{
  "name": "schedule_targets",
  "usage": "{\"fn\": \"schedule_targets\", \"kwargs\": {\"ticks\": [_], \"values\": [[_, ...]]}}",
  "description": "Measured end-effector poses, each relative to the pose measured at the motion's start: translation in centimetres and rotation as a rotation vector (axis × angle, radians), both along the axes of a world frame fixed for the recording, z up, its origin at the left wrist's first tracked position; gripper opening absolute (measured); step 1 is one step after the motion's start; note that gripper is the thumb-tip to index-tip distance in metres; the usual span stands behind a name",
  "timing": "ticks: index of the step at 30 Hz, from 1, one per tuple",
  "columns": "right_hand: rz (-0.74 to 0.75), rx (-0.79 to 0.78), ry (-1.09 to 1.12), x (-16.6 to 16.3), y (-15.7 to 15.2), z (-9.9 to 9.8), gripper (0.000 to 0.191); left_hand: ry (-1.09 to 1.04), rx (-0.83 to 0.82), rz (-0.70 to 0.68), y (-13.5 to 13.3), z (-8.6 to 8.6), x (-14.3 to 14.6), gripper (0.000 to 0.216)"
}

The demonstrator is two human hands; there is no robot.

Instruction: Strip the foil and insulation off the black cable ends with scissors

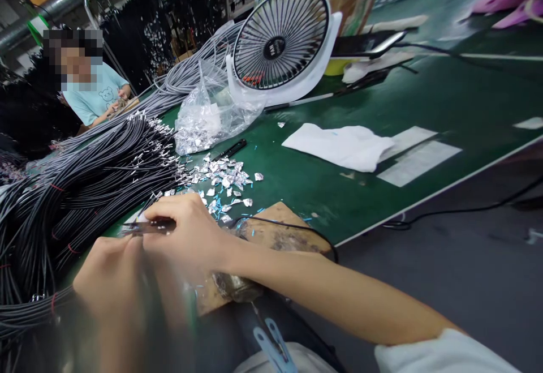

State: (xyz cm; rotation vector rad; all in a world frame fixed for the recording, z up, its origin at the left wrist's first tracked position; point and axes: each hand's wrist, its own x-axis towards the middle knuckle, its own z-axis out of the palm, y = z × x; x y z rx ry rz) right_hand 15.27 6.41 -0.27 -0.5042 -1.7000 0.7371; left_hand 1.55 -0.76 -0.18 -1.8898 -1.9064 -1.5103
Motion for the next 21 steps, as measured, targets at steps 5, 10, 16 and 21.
{"fn": "schedule_targets", "kwargs": {"ticks": [5,10,16,21], "values": [[-0.018,0.114,-0.054,0.01,-0.07,-0.55,0.003,0.022,-0.035,-0.009,-0.03,0.23,0.18,0.015],[0.015,-0.062,-0.064,-0.03,-0.16,-0.09,0.007,0.042,-0.001,0.009,0.05,0.25,0.40,0.012],[0.103,-0.255,0.014,-0.29,-0.23,0.17,0.013,0.163,0.059,0.069,0.09,0.34,0.60,0.016],[0.145,-0.305,0.050,-0.44,-0.22,0.12,0.013,0.190,0.082,0.080,0.08,0.38,0.50,0.017]]}}
